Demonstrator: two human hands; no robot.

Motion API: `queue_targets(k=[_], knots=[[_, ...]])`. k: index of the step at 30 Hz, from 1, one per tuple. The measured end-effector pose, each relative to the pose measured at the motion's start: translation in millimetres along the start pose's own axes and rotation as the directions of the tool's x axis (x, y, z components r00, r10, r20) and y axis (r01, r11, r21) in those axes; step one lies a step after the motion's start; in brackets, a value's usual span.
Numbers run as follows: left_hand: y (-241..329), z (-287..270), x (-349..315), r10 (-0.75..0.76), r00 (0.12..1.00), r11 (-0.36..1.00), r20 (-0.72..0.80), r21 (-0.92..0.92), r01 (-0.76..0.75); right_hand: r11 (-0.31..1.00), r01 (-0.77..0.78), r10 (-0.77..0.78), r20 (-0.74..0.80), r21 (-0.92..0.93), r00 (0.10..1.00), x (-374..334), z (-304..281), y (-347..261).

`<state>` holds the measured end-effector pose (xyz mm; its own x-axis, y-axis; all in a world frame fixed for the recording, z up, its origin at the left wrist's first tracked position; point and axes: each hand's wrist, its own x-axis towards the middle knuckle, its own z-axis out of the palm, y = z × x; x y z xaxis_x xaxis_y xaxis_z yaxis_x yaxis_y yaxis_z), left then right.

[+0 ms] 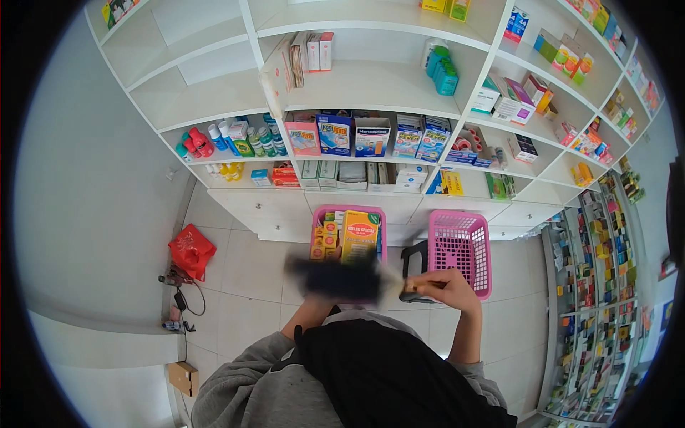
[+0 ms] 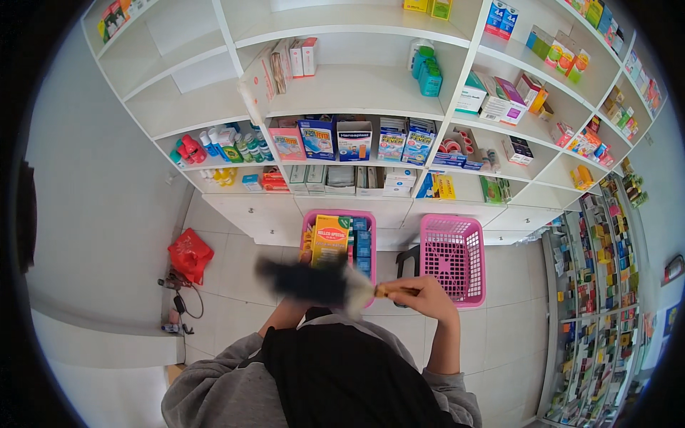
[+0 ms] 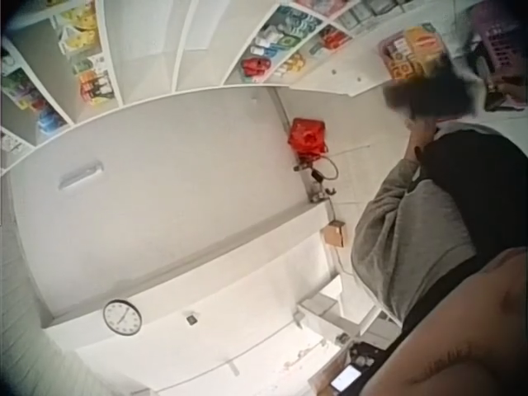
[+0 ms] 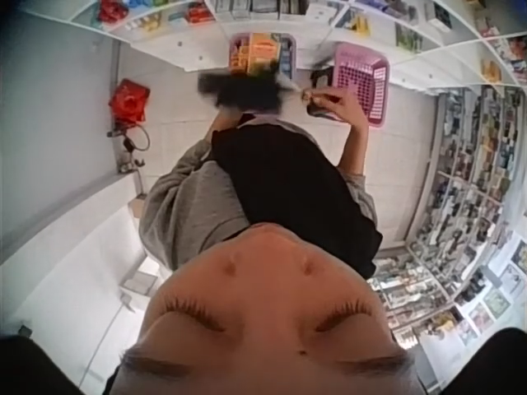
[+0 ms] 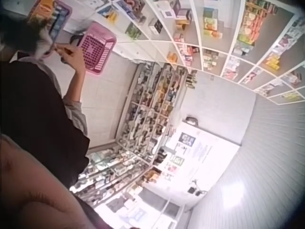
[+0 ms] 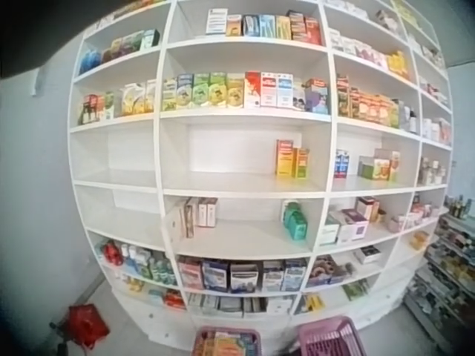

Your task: Dusting various medicine boxes in a pharmacy and returning them to the shelves.

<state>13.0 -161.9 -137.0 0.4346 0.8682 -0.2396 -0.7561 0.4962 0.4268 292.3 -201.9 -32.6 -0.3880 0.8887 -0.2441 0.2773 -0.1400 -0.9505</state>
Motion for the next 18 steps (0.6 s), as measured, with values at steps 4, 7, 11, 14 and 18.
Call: queue_targets(k=[4,7,11,14,18], knots=[[0,3,-1,-0.04,0.996,0.997,0.074,-0.058,0.044,0.994,0.107,-0.1,-0.189,0.03,0.977,4,2,0],[0,3,1,-0.213,0.912,0.891,0.352,-0.313,0.329,0.991,0.128,-0.131,-0.11,-0.035,0.985,3,-3,6],[-4,0,1,-0.091,0.976,0.987,0.197,-0.114,0.115,0.996,0.083,-0.073,-0.245,0.031,0.967,-1,-1,14],[-6,0,1,-0.051,0.995,0.992,0.091,-0.107,0.061,0.979,0.202,-0.202,-0.044,-0.008,0.978,-4,-1,17],[-5,4,1,-0.08,0.978,0.982,0.193,-0.151,0.111,0.994,0.099,-0.087,-0.247,0.039,0.965,-4,-2,16]])
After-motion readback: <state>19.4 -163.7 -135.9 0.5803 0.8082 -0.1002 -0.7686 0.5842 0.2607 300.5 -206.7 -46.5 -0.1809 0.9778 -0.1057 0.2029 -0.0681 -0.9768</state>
